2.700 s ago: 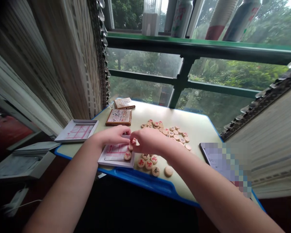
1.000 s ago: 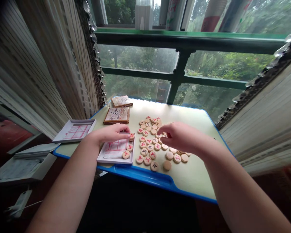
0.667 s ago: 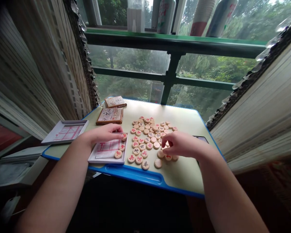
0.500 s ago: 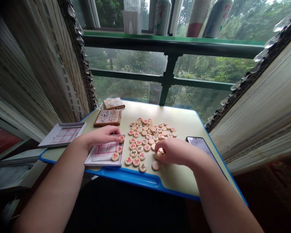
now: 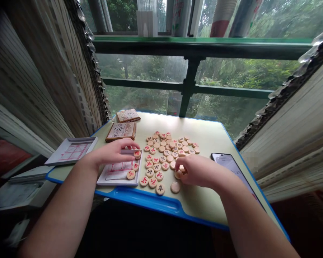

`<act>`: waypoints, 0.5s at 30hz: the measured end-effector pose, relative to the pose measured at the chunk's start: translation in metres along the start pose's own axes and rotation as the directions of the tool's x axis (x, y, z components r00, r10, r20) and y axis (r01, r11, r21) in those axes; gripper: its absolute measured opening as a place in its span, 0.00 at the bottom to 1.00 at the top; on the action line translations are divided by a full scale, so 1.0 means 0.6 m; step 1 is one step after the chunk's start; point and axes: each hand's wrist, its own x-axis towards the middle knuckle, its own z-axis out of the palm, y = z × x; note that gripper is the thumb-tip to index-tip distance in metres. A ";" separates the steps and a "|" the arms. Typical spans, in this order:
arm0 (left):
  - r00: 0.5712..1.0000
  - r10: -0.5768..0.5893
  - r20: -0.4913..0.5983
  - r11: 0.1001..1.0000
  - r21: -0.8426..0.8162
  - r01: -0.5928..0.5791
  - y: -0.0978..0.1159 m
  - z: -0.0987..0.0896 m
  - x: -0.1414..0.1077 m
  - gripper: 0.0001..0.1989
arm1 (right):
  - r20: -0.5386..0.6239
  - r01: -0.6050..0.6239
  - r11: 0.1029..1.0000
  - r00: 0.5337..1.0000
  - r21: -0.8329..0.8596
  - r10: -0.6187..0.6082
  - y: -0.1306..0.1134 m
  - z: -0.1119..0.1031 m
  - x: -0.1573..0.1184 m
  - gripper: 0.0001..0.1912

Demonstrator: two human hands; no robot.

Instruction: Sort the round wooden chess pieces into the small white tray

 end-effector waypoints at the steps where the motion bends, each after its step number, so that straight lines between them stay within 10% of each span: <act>1: 0.999 0.039 0.023 0.999 0.001 -0.039 0.001 0.000 -0.001 0.22 | -0.007 -0.001 1.000 1.000 0.005 0.001 0.000 -0.001 -0.001 0.11; 10: 1.000 0.008 -0.022 1.000 0.028 -0.007 -0.006 0.004 0.004 0.14 | -0.299 0.158 0.987 0.941 -0.034 -0.161 -0.037 -0.009 0.034 0.10; 15: 0.999 0.001 -0.032 0.999 0.038 0.001 -0.014 0.000 -0.001 0.15 | -0.212 0.209 0.967 0.948 -0.144 -0.237 -0.120 -0.024 0.088 0.14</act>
